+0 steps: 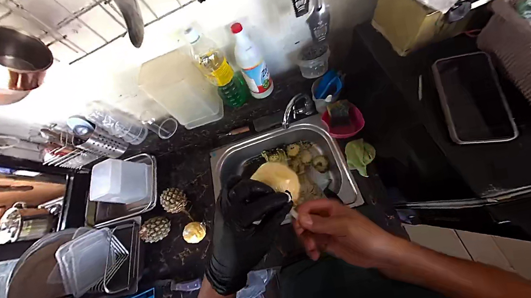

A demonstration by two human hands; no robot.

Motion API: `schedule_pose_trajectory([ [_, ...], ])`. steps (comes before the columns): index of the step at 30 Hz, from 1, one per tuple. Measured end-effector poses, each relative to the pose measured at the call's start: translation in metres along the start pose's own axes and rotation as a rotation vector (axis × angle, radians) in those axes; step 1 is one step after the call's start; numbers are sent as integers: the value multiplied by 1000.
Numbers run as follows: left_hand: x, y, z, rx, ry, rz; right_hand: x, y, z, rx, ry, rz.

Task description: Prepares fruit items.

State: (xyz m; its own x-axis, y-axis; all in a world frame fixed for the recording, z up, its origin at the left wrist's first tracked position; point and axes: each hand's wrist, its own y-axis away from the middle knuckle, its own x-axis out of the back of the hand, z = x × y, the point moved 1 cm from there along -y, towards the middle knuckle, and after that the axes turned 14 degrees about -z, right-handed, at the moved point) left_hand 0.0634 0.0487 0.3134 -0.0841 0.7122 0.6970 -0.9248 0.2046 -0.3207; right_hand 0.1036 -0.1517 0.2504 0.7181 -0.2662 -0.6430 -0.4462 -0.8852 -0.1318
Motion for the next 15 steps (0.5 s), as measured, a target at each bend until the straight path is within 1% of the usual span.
schedule_pose_trajectory([
  [1, 3, 5, -3, 14, 17, -63, 10, 0, -11, 80, 345, 18],
  [2, 6, 9, -3, 11, 70, -146, 22, -2, -26, 144, 690, -34],
  [3, 6, 10, -1, -10, 150, -229, 34, -8, -42, 164, 921, -147],
  [4, 3, 9, 2, -43, 235, -300, 44, -16, -58, 141, 999, -312],
  [5, -2, 6, 7, -81, 312, -343, 52, -28, -68, 80, 945, -484],
  [6, -9, 2, 12, -123, 369, -355, 58, -40, -67, 5, 792, -615],
  [7, -15, -4, 16, -159, 409, -341, 62, -49, -56, -68, 588, -668],
  [8, -20, -9, 17, -175, 425, -314, 63, -53, -36, -131, 370, -650],
  [9, -24, -12, 13, -175, 426, -280, 59, -48, -14, -166, 143, -587],
  [10, -28, -13, 5, -162, 433, -240, 50, -37, 11, -140, -119, -531],
  [12, -37, -4, -14, -66, 452, -154, 42, -21, 70, -37, -604, -557],
  [13, -44, 6, -24, 19, 467, -107, 40, -15, 83, -60, -775, -482],
  [14, -55, 18, -34, 110, 471, -61, 40, -7, 88, -113, -829, -313],
  [15, -68, 31, -45, 188, 447, -19, 40, 1, 91, -174, -798, -117],
])
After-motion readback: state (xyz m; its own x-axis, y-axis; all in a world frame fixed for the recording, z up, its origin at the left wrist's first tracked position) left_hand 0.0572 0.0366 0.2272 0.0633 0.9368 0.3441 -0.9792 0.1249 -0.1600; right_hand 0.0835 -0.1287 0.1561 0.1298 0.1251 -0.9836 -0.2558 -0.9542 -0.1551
